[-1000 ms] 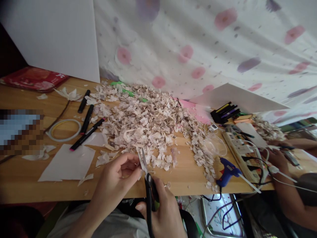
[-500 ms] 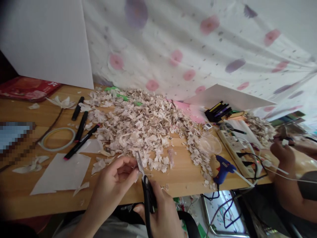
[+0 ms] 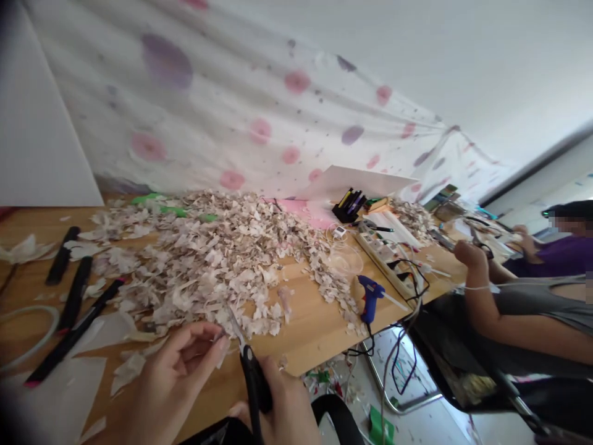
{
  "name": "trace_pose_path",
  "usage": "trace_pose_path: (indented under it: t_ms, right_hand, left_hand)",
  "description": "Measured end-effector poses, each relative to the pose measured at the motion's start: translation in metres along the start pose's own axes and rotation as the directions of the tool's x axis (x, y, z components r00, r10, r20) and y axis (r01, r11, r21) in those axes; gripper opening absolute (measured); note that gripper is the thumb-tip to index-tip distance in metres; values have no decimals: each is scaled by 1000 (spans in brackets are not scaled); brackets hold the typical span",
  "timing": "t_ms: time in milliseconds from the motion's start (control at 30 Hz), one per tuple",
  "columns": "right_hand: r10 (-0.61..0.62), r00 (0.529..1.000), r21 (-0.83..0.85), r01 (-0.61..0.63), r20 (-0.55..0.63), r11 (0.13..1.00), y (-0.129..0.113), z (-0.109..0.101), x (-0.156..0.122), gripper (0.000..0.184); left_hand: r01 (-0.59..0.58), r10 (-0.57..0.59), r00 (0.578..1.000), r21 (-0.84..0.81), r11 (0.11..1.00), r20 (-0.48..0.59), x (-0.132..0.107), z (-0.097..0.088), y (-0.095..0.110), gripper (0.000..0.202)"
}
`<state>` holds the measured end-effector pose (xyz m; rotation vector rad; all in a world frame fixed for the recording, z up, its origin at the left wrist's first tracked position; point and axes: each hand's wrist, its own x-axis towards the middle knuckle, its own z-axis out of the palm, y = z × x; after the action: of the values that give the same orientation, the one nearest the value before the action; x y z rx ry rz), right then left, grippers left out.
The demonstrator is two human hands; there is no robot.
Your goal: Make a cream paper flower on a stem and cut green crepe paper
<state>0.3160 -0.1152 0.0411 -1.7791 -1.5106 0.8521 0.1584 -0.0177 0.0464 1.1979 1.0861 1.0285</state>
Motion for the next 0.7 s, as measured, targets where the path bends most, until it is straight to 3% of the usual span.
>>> trace_pose_path:
  t_ms: [100, 200, 300, 400, 600, 700]
  right_hand:
    - [52, 991, 72, -44, -120, 996, 6, 5, 1, 36]
    - [111, 978, 247, -66, -175, 967, 8, 11, 7, 38]
    - [146, 967, 449, -39, -207, 893, -1, 15, 18, 42]
    - [211, 941, 545, -34, -266, 838, -17, 16, 29, 41]
    - [317, 930, 703, -98, -187, 705, -43, 16, 42, 53]
    - [320, 923, 713, -77, -213, 697, -48, 17, 44, 52]
  left_hand:
    - [8, -8, 1000, -16, 1000, 5, 3, -2, -4, 20]
    - [27, -27, 1000, -21, 999, 16, 2, -2, -2, 21]
    - [42, -40, 998, -49, 998, 37, -3, 2, 3, 20]
    - [61, -55, 996, -82, 995, 67, -8, 6, 7, 17]
    - [109, -103, 987, -45, 993, 120, -11, 2, 9, 16]
    - [105, -104, 980, 4, 994, 167, -10, -2, 9, 13]
